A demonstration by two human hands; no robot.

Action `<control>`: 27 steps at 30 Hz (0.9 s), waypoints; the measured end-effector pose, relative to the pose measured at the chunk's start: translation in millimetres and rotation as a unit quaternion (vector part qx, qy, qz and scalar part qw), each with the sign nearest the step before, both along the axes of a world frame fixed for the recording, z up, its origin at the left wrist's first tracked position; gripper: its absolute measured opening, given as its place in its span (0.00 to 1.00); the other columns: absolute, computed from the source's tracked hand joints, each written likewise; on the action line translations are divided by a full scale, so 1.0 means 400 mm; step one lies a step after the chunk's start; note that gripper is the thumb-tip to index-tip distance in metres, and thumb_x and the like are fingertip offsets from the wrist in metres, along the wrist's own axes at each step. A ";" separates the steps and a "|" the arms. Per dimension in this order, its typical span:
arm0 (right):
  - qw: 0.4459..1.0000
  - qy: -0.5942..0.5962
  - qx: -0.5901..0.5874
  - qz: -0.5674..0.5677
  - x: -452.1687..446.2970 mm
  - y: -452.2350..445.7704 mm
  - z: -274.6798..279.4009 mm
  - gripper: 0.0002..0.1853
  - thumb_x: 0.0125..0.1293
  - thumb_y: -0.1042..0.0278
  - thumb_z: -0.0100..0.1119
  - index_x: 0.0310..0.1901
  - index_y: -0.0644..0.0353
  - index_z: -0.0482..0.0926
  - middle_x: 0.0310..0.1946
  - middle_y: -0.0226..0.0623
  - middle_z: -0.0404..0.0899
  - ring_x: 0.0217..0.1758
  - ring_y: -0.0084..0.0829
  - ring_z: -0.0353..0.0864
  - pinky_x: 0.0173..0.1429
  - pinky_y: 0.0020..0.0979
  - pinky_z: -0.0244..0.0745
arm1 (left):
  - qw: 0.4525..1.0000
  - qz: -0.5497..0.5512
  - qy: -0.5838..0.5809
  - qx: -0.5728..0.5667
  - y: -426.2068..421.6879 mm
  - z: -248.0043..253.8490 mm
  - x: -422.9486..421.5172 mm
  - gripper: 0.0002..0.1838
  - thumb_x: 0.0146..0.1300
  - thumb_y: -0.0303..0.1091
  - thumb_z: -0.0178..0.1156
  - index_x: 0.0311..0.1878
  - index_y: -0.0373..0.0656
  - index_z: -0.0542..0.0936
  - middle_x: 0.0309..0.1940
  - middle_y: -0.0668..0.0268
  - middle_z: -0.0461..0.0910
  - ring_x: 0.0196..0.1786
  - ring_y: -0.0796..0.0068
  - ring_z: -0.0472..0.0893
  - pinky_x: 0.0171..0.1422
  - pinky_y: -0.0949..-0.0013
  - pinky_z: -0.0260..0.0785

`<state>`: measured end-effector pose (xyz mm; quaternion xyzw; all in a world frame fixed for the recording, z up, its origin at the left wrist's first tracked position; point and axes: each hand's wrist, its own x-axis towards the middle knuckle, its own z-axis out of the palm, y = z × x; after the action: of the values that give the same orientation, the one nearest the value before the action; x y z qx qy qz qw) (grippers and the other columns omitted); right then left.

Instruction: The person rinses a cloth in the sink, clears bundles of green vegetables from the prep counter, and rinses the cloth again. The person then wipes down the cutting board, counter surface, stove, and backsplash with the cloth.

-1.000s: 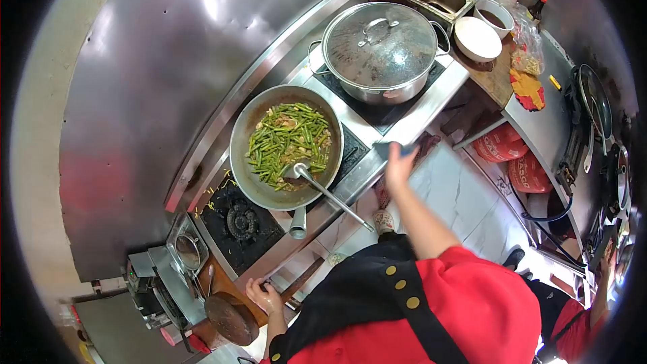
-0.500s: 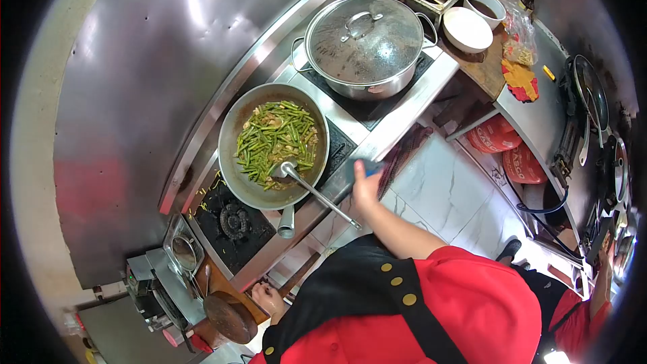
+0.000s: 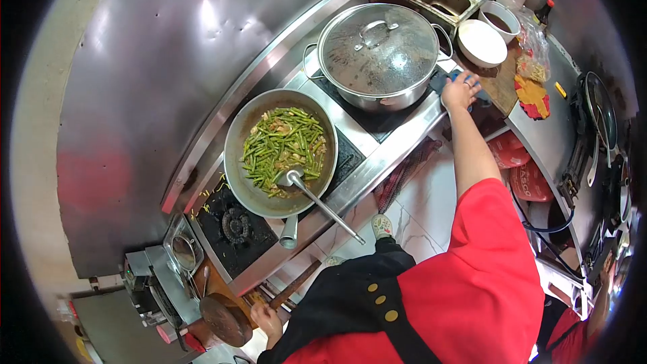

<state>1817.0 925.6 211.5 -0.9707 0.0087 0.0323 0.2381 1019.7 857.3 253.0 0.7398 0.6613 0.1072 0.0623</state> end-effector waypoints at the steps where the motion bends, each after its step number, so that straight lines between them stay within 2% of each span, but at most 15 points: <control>1: 0.996 -0.044 -0.039 0.072 -0.027 -0.009 -0.005 0.36 0.64 0.52 0.48 0.67 0.64 0.49 0.69 0.55 0.44 0.72 0.52 0.44 0.69 0.56 0.44 | 1.000 -0.006 0.002 -0.002 -0.005 0.010 -0.011 0.05 0.51 0.27 0.52 0.31 0.35 0.73 0.44 0.50 0.70 0.51 0.49 0.66 0.57 0.51 0.56; 5: 0.899 -0.245 -0.181 0.314 -0.291 -0.032 -0.028 0.33 0.60 0.55 0.45 0.62 0.70 0.61 0.66 0.57 0.55 0.71 0.54 0.49 0.67 0.60 0.47 | 0.999 0.002 0.031 -0.020 0.000 -0.002 -0.008 0.06 0.50 0.27 0.53 0.30 0.34 0.73 0.41 0.50 0.70 0.48 0.49 0.66 0.55 0.51 0.57; 6: 0.872 -0.212 -0.247 0.366 -0.399 -0.033 -0.011 0.35 0.59 0.54 0.47 0.62 0.73 0.60 0.65 0.57 0.55 0.70 0.55 0.51 0.67 0.61 0.47 | 0.999 0.009 0.032 -0.015 0.004 -0.015 -0.006 0.06 0.49 0.26 0.52 0.29 0.34 0.72 0.40 0.50 0.70 0.47 0.49 0.67 0.54 0.52 0.57; 8: 0.873 -0.149 -0.039 0.464 -0.594 -0.063 0.034 0.39 0.56 0.52 0.53 0.64 0.68 0.55 0.67 0.53 0.54 0.71 0.52 0.49 0.67 0.62 0.43 | 0.999 0.003 0.035 0.004 0.030 -0.042 0.003 0.05 0.50 0.26 0.53 0.28 0.34 0.73 0.40 0.51 0.70 0.47 0.49 0.67 0.54 0.53 0.58; 9: 0.860 -0.106 0.067 0.494 -0.656 -0.082 0.014 0.38 0.54 0.57 0.58 0.64 0.66 0.58 0.67 0.53 0.54 0.72 0.51 0.48 0.69 0.60 0.37 | 1.000 -0.002 0.021 -0.001 0.051 -0.037 0.033 0.05 0.52 0.27 0.53 0.28 0.34 0.73 0.41 0.50 0.70 0.48 0.49 0.68 0.54 0.53 0.59; 10: 0.856 -0.118 0.060 0.500 -0.654 -0.089 0.015 0.39 0.53 0.55 0.60 0.64 0.65 0.58 0.67 0.51 0.54 0.72 0.50 0.48 0.69 0.59 0.40 | 1.000 -0.005 0.010 -0.006 0.071 -0.030 0.057 0.06 0.54 0.28 0.53 0.29 0.34 0.73 0.42 0.50 0.71 0.49 0.50 0.68 0.55 0.54 0.59; 12: 0.878 -0.119 0.026 0.463 -0.555 -0.080 0.015 0.38 0.56 0.52 0.54 0.65 0.64 0.57 0.67 0.51 0.55 0.72 0.48 0.48 0.70 0.58 0.39 | 1.000 -0.027 -0.009 0.004 0.106 -0.012 0.092 0.07 0.56 0.30 0.54 0.32 0.35 0.75 0.47 0.51 0.71 0.53 0.51 0.68 0.58 0.55 0.58; 13: 0.880 -0.204 -0.055 0.426 -0.468 -0.079 -0.011 0.37 0.58 0.52 0.52 0.65 0.65 0.57 0.67 0.50 0.54 0.73 0.47 0.47 0.70 0.55 0.41 | 0.999 -0.039 -0.030 0.007 0.118 0.006 0.119 0.07 0.56 0.31 0.54 0.33 0.35 0.75 0.48 0.52 0.71 0.54 0.51 0.68 0.59 0.55 0.58; 14: 0.903 -0.219 -0.105 0.355 -0.373 -0.065 -0.016 0.36 0.60 0.51 0.50 0.65 0.65 0.57 0.68 0.50 0.52 0.73 0.48 0.46 0.70 0.54 0.46 | 0.998 -0.038 -0.041 0.022 0.123 0.014 0.135 0.07 0.56 0.31 0.54 0.34 0.36 0.75 0.49 0.52 0.71 0.54 0.51 0.68 0.59 0.56 0.58; 16: 0.952 -0.175 -0.045 0.249 -0.222 -0.053 -0.036 0.34 0.64 0.53 0.46 0.66 0.66 0.55 0.69 0.53 0.48 0.73 0.50 0.42 0.68 0.54 0.50 | 0.997 -0.017 -0.062 0.034 0.110 0.033 0.156 0.07 0.56 0.30 0.54 0.35 0.36 0.75 0.49 0.52 0.71 0.55 0.52 0.67 0.60 0.56 0.57; 18: 0.972 -0.125 -0.028 0.195 -0.218 -0.036 -0.008 0.33 0.65 0.54 0.46 0.66 0.67 0.54 0.69 0.53 0.46 0.73 0.53 0.40 0.68 0.54 0.49 | 0.996 -0.015 -0.077 0.044 0.085 0.022 0.134 0.07 0.56 0.29 0.54 0.34 0.36 0.75 0.48 0.53 0.71 0.54 0.52 0.68 0.58 0.57 0.59; 23: 0.931 -0.190 0.008 0.311 -0.638 -0.046 -0.070 0.33 0.63 0.56 0.50 0.64 0.70 0.57 0.69 0.56 0.45 0.73 0.58 0.35 0.67 0.58 0.47 | 0.988 0.060 -0.139 0.022 0.005 -0.030 0.094 0.06 0.55 0.28 0.53 0.34 0.36 0.75 0.43 0.54 0.73 0.48 0.54 0.71 0.54 0.59 0.63; 24: 0.925 -0.145 0.062 0.345 -0.742 -0.052 -0.050 0.35 0.62 0.58 0.52 0.64 0.71 0.56 0.70 0.55 0.42 0.73 0.58 0.34 0.66 0.61 0.47 | 0.988 0.073 -0.137 0.000 -0.007 -0.034 0.088 0.06 0.54 0.28 0.52 0.34 0.36 0.75 0.41 0.54 0.73 0.46 0.54 0.72 0.52 0.59 0.64; 25: 0.919 -0.096 0.087 0.371 -0.831 -0.056 -0.036 0.32 0.60 0.66 0.54 0.64 0.69 0.58 0.70 0.51 0.44 0.74 0.56 0.34 0.70 0.57 0.40 | 0.989 0.074 -0.131 0.005 -0.011 -0.045 0.083 0.07 0.54 0.28 0.52 0.35 0.37 0.75 0.39 0.55 0.73 0.45 0.55 0.72 0.53 0.60 0.64; 27: 0.880 -0.046 0.094 0.464 -0.932 -0.084 -0.021 0.29 0.55 0.73 0.56 0.61 0.62 0.64 0.68 0.46 0.50 0.73 0.51 0.41 0.67 0.56 0.48 | 0.992 0.057 -0.113 0.006 -0.004 -0.045 0.081 0.06 0.55 0.29 0.53 0.34 0.38 0.74 0.37 0.56 0.74 0.44 0.54 0.72 0.50 0.58 0.64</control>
<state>1444.2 891.9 203.1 -0.8373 -0.4564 0.0947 0.2859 1052.1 855.8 234.9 0.6842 0.6904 0.1980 0.1261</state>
